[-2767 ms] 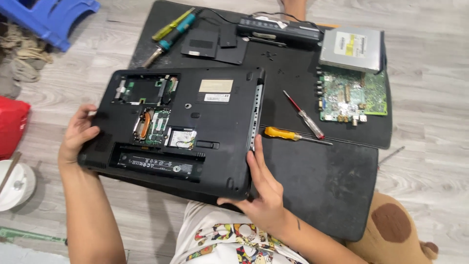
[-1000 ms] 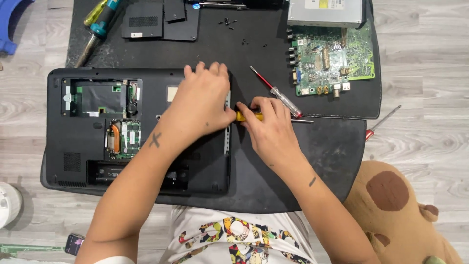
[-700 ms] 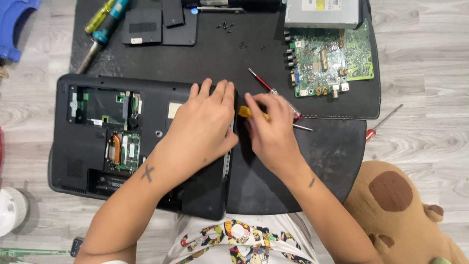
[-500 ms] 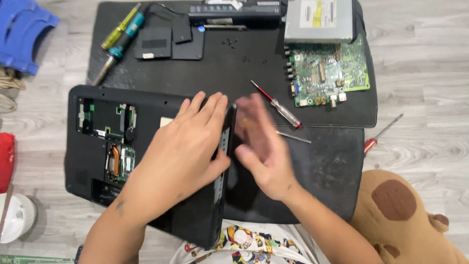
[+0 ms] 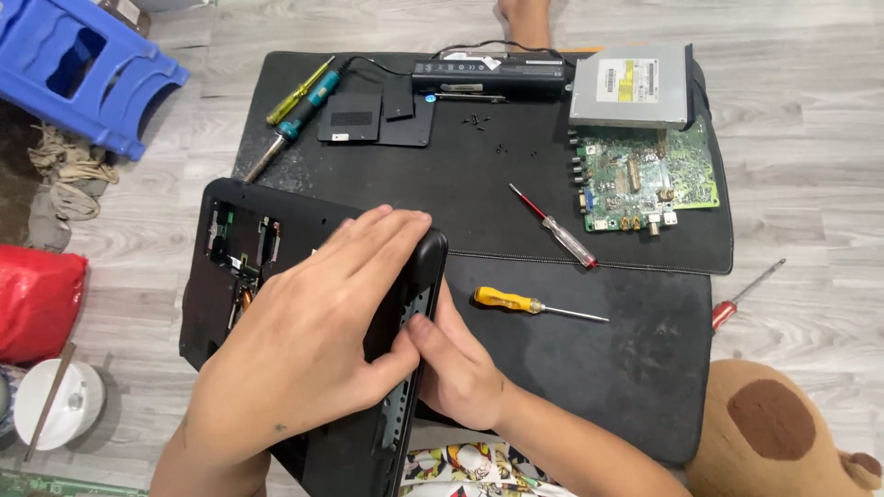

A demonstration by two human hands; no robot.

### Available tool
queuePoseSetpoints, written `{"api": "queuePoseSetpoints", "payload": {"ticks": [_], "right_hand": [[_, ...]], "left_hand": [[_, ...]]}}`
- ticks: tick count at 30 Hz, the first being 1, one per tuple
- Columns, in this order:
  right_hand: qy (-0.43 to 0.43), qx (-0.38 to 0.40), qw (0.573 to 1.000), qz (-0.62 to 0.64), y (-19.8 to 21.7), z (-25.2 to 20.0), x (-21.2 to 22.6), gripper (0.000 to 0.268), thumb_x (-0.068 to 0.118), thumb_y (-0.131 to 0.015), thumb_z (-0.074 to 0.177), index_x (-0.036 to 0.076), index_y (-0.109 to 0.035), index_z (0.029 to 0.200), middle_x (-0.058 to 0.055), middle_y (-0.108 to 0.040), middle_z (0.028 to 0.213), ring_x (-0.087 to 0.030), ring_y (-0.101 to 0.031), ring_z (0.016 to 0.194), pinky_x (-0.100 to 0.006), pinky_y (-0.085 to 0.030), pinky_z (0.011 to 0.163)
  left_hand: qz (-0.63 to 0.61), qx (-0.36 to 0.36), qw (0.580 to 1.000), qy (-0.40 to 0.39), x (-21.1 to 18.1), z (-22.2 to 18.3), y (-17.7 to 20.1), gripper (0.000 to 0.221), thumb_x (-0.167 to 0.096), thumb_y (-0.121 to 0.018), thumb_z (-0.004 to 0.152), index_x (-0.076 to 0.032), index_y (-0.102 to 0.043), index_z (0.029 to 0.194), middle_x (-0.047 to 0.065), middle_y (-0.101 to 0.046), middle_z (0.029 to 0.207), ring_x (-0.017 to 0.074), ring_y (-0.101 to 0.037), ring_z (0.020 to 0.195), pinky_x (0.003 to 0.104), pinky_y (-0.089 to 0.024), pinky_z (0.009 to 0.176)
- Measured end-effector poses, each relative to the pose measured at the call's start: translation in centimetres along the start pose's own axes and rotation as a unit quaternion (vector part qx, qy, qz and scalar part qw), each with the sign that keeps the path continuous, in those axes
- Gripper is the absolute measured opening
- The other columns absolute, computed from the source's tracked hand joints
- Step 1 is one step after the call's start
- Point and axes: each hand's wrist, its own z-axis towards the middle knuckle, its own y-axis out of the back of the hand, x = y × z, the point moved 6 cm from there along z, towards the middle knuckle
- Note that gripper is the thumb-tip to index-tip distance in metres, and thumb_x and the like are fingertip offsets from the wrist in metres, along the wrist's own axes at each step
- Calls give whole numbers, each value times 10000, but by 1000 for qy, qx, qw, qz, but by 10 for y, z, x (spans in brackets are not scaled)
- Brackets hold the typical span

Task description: The person is disassembling a laptop by removing screws with a screwdriver, then removing the battery and the optical drive.

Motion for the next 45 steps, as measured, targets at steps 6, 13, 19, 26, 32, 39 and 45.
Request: {"api": "queuePoseSetpoints", "payload": {"ticks": [6,13,19,26,32,39,45], "right_hand": [[-5,11,1000,5,-5,-1,4,668,203,-391,1072,110,-36,1629,-74,-496,1285,-111,-450,1018,-270,-343,975],[54,-50,995,-69,-8,7,16,560,47,-357,1028,6,-221,1570,-106,-463,1394,-149,-431,1198,-293,-343,1059],[59,-84,975,-197,-7,9,28,523,-3,-398,982,-13,-353,1503,-107,-585,1252,-130,-526,1035,-264,-439,937],[80,-76,969,-220,-6,10,29,506,-13,-401,977,-30,-362,1481,-122,-574,1273,-154,-528,1082,-279,-434,978],[73,-88,965,-234,-5,13,32,485,2,-405,984,-17,-384,1468,-93,-588,1214,-131,-529,1037,-268,-440,936],[61,-114,965,-227,18,13,25,458,27,-389,981,-27,-415,1436,-93,-578,1236,-128,-509,1060,-271,-425,966],[-11,-189,981,40,58,17,19,418,88,-432,989,18,-488,1398,-67,-588,992,-129,-519,869,-275,-411,816]], "left_hand": [[-14,4,1000,19,6,0,-1,731,-121,-699,642,70,-526,1326,182,-594,1398,417,-531,1325,471,-454,1020],[-20,-19,1000,2,10,4,7,680,-87,-705,613,100,-577,1255,205,-647,1325,396,-612,1244,425,-505,979],[-25,-17,1000,-6,11,5,10,669,-80,-732,601,99,-590,1230,199,-664,1296,409,-635,1209,438,-523,962],[-23,-10,1000,-8,12,7,8,645,-104,-728,616,79,-589,1219,190,-675,1280,418,-638,1199,446,-535,920],[-15,-12,1000,-8,11,8,8,617,-89,-713,636,81,-586,1216,187,-674,1280,430,-638,1201,440,-538,883],[-9,-14,1000,-7,17,19,-9,617,-126,-715,666,78,-596,1236,193,-671,1287,402,-617,1228,448,-538,897],[33,4,999,3,32,42,-51,593,-207,-701,694,48,-622,1224,201,-700,1183,411,-639,1160,461,-546,767]]}}
